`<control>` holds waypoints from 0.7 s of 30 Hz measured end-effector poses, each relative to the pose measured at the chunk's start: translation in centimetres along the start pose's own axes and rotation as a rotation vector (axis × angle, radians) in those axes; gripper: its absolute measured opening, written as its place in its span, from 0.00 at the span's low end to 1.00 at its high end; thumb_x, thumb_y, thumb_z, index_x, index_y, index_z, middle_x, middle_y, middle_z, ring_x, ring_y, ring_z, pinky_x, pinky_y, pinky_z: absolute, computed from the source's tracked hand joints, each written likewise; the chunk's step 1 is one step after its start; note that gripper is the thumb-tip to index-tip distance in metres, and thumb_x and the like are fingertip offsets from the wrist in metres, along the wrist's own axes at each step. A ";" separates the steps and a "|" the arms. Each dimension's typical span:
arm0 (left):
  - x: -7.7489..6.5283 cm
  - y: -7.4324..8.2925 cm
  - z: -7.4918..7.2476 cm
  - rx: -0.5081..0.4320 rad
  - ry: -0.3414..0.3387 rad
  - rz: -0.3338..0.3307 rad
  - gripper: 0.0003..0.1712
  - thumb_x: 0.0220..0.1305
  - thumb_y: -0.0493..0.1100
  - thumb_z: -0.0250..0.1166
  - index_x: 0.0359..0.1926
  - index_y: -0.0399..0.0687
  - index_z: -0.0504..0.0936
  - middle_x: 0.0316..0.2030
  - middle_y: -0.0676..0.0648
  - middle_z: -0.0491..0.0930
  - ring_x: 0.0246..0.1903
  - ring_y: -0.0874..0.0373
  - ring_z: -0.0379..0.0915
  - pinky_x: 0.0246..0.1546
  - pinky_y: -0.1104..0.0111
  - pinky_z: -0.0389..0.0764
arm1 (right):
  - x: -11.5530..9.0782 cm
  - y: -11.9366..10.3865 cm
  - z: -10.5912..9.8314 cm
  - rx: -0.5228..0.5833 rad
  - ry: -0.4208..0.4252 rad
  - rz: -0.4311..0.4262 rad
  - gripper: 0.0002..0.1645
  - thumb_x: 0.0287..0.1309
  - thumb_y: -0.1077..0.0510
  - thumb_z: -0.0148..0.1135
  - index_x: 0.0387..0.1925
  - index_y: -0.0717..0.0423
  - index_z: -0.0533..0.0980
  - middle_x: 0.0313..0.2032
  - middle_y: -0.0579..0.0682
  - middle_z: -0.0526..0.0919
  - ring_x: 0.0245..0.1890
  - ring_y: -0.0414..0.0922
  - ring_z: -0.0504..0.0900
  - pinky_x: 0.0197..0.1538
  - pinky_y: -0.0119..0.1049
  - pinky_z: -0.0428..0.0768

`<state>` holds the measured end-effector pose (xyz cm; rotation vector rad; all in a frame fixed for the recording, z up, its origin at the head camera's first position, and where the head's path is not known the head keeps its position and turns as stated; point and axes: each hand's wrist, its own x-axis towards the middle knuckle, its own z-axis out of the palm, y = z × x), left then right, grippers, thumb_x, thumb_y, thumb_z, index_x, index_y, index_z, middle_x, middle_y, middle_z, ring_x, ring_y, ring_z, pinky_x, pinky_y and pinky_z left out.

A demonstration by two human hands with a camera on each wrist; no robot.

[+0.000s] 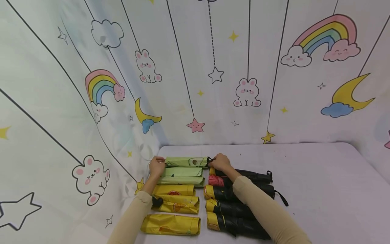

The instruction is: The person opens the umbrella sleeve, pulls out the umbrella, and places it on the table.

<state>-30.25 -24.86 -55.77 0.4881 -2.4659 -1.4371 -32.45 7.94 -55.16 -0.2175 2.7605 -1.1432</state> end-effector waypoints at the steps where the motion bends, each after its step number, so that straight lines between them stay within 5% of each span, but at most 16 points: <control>1: 0.0 -0.1 0.0 -0.002 0.002 0.002 0.14 0.68 0.28 0.58 0.53 0.35 0.80 0.49 0.37 0.84 0.51 0.40 0.81 0.36 0.58 0.82 | 0.1 0.1 0.0 0.005 -0.001 -0.002 0.30 0.62 0.52 0.73 0.57 0.71 0.82 0.54 0.66 0.85 0.52 0.62 0.84 0.54 0.56 0.84; 10: 0.0 -0.3 -0.1 -0.024 0.014 0.009 0.12 0.69 0.28 0.58 0.51 0.35 0.81 0.47 0.38 0.85 0.47 0.40 0.81 0.35 0.58 0.82 | 0.3 0.2 -0.4 0.134 -0.007 0.004 0.31 0.65 0.52 0.72 0.61 0.71 0.79 0.55 0.67 0.84 0.53 0.61 0.84 0.56 0.55 0.84; 16: -0.1 -0.2 -0.3 -0.060 0.055 0.006 0.10 0.72 0.30 0.59 0.50 0.36 0.81 0.47 0.37 0.85 0.45 0.41 0.81 0.38 0.55 0.84 | 0.0 -0.6 -0.7 0.367 -0.042 0.006 0.34 0.68 0.56 0.70 0.66 0.74 0.73 0.47 0.65 0.88 0.47 0.57 0.89 0.53 0.51 0.86; 21: 0.0 -0.3 -0.1 -0.114 0.094 -0.013 0.12 0.70 0.28 0.59 0.52 0.34 0.81 0.48 0.36 0.86 0.46 0.40 0.81 0.41 0.55 0.85 | 0.0 -1.2 -0.6 0.606 -0.063 0.017 0.36 0.70 0.59 0.68 0.70 0.76 0.67 0.55 0.70 0.83 0.50 0.56 0.89 0.55 0.50 0.86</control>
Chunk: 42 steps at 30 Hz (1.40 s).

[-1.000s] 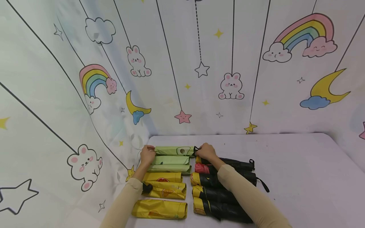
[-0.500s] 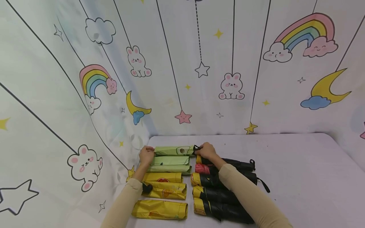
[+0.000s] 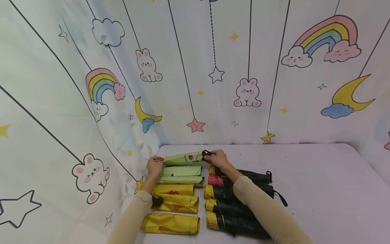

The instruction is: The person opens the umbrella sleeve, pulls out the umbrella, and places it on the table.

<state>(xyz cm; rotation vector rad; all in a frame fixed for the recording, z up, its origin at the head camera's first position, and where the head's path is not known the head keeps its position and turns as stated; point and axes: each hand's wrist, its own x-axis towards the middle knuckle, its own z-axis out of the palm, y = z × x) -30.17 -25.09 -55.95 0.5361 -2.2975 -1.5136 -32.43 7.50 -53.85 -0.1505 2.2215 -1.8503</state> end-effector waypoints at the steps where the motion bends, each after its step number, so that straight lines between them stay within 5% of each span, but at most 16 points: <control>1: 0.0 0.0 0.0 -0.008 0.010 -0.009 0.12 0.70 0.28 0.60 0.52 0.33 0.81 0.48 0.36 0.86 0.46 0.39 0.81 0.42 0.55 0.85 | 0.0 -0.1 0.1 0.044 -0.001 0.002 0.35 0.70 0.60 0.68 0.69 0.76 0.68 0.56 0.71 0.82 0.50 0.56 0.89 0.56 0.50 0.85; 5: 0.0 0.2 0.1 -0.039 0.045 -0.028 0.12 0.68 0.27 0.62 0.51 0.32 0.81 0.47 0.35 0.87 0.48 0.38 0.81 0.41 0.56 0.85 | 0.0 -0.3 0.2 0.114 0.008 0.005 0.30 0.69 0.60 0.69 0.65 0.75 0.73 0.55 0.71 0.82 0.50 0.56 0.89 0.57 0.51 0.85; 12: -0.1 0.5 -0.1 -0.087 0.063 -0.067 0.12 0.69 0.29 0.64 0.52 0.31 0.82 0.48 0.34 0.87 0.46 0.39 0.82 0.38 0.63 0.85 | -0.7 -0.6 0.0 -0.118 0.061 -0.028 0.40 0.67 0.49 0.72 0.69 0.70 0.71 0.58 0.67 0.83 0.50 0.54 0.89 0.59 0.51 0.84; 20: -0.1 0.8 -0.3 -0.145 0.034 -0.097 0.11 0.70 0.29 0.65 0.52 0.32 0.82 0.48 0.35 0.87 0.48 0.39 0.81 0.43 0.59 0.87 | -1.1 -1.7 -0.4 0.080 0.141 0.071 0.42 0.64 0.52 0.75 0.69 0.73 0.70 0.54 0.69 0.84 0.43 0.50 0.92 0.51 0.43 0.88; 30: 0.5 0.5 0.2 -0.341 0.048 -0.116 0.14 0.65 0.21 0.64 0.51 0.28 0.80 0.49 0.30 0.85 0.52 0.39 0.85 0.48 0.55 0.88 | -1.6 -1.6 -1.4 0.136 0.162 0.135 0.45 0.62 0.50 0.76 0.70 0.71 0.69 0.58 0.68 0.83 0.40 0.46 0.92 0.55 0.47 0.86; 42: 0.5 0.4 0.2 -0.382 0.059 -0.097 0.17 0.62 0.19 0.64 0.50 0.31 0.80 0.48 0.31 0.85 0.51 0.42 0.86 0.44 0.62 0.89 | -2.3 -1.7 -2.9 0.215 0.149 0.142 0.46 0.62 0.52 0.76 0.72 0.73 0.66 0.61 0.70 0.80 0.40 0.46 0.92 0.51 0.42 0.88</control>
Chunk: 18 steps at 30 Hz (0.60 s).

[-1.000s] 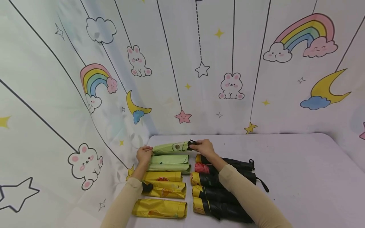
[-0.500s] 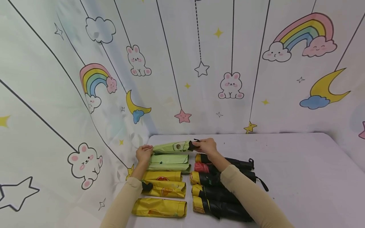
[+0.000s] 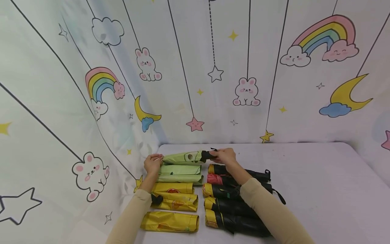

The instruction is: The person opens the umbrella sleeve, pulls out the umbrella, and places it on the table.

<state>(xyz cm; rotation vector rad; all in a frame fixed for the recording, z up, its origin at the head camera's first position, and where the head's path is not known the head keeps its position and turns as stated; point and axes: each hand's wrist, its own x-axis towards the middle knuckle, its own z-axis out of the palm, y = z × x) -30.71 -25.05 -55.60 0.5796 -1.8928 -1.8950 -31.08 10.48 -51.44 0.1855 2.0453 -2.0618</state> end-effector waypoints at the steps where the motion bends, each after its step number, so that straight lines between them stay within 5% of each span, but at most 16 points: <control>1: 0.0 0.0 0.0 -0.002 0.000 0.000 0.16 0.62 0.19 0.64 0.50 0.31 0.80 0.48 0.32 0.86 0.51 0.42 0.86 0.44 0.62 0.89 | 0.0 0.0 -0.1 0.005 0.002 0.001 0.46 0.62 0.52 0.76 0.71 0.73 0.67 0.61 0.70 0.80 0.40 0.46 0.92 0.51 0.41 0.88; 18: 0.1 0.0 -0.2 -0.076 0.043 0.018 0.10 0.66 0.24 0.67 0.47 0.32 0.82 0.47 0.32 0.87 0.50 0.42 0.86 0.49 0.57 0.88 | -0.8 -0.5 -1.7 0.070 -0.018 0.009 0.39 0.66 0.55 0.73 0.67 0.76 0.70 0.58 0.68 0.82 0.43 0.49 0.91 0.60 0.50 0.83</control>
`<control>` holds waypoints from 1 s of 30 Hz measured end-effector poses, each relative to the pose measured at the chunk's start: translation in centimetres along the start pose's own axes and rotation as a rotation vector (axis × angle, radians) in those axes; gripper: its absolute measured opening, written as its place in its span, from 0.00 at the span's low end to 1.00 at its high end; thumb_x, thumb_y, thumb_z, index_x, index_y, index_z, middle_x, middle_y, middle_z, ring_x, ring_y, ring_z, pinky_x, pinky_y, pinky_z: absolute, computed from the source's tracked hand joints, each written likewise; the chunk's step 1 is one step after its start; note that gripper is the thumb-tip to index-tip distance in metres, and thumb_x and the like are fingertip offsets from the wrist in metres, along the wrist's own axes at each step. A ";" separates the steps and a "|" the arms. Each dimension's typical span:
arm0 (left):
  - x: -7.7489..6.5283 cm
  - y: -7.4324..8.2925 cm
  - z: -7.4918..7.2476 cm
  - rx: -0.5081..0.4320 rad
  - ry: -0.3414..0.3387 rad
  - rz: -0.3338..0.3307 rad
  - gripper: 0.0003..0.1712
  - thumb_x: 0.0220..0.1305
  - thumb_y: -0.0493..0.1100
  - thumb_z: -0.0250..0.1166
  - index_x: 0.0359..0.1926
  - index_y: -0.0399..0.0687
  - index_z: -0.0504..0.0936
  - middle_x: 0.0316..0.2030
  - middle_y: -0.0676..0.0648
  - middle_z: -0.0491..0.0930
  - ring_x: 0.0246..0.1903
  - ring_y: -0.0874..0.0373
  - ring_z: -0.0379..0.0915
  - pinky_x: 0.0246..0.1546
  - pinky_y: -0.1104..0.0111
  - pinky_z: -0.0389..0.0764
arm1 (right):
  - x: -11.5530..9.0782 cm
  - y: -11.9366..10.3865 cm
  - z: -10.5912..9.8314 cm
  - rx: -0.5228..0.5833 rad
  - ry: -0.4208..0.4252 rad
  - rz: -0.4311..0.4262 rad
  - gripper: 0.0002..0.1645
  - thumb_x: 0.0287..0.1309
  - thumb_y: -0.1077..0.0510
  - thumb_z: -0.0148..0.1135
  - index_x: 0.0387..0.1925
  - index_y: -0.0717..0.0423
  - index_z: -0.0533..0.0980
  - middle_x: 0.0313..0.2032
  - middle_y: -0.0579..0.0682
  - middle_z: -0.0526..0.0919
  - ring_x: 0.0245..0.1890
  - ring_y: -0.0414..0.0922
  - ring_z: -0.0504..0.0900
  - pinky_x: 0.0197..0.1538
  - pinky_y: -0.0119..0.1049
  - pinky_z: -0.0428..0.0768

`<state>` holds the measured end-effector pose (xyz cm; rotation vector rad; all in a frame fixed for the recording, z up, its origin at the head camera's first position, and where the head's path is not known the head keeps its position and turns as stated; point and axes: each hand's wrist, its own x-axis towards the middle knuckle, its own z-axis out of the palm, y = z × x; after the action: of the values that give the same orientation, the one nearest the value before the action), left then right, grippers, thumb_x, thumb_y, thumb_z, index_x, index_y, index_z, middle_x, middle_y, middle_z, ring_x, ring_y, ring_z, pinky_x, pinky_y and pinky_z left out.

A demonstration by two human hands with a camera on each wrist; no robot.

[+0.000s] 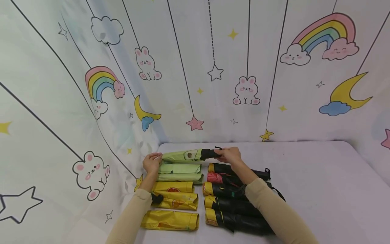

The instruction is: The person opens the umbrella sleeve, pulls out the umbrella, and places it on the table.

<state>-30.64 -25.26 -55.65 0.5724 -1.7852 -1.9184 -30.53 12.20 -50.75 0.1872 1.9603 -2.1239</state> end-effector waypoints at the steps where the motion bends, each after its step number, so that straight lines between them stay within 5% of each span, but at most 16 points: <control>1: 0.0 0.0 0.0 -0.004 -0.002 -0.001 0.11 0.66 0.23 0.66 0.48 0.31 0.81 0.47 0.31 0.87 0.50 0.42 0.86 0.50 0.56 0.87 | 0.0 0.0 -0.1 0.004 -0.002 -0.001 0.38 0.66 0.56 0.73 0.67 0.75 0.70 0.58 0.68 0.82 0.43 0.49 0.91 0.59 0.49 0.83; 15: -0.1 0.3 0.0 -0.113 0.006 -0.027 0.11 0.66 0.20 0.62 0.49 0.27 0.79 0.48 0.28 0.85 0.50 0.41 0.86 0.52 0.53 0.87 | -0.6 0.0 -2.0 0.000 -0.049 -0.031 0.37 0.68 0.54 0.71 0.68 0.74 0.70 0.58 0.66 0.83 0.48 0.51 0.90 0.59 0.46 0.83; 22: 0.0 0.3 0.0 -0.258 0.013 -0.060 0.09 0.71 0.20 0.56 0.50 0.24 0.77 0.51 0.25 0.82 0.53 0.36 0.84 0.55 0.49 0.85 | -1.2 0.0 -2.7 0.021 -0.057 -0.041 0.42 0.67 0.54 0.72 0.71 0.75 0.65 0.53 0.63 0.86 0.46 0.50 0.91 0.58 0.46 0.84; 30: -0.2 0.4 0.0 -0.265 0.019 -0.047 0.09 0.72 0.21 0.56 0.50 0.22 0.76 0.53 0.23 0.81 0.55 0.34 0.82 0.54 0.49 0.85 | -2.0 -0.3 -3.4 0.007 -0.073 -0.064 0.39 0.67 0.53 0.72 0.68 0.75 0.69 0.50 0.60 0.87 0.47 0.50 0.91 0.54 0.42 0.86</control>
<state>-30.46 -25.10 -55.29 0.5402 -1.4844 -2.1296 -28.92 15.73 -50.24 0.0479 1.9422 -2.1458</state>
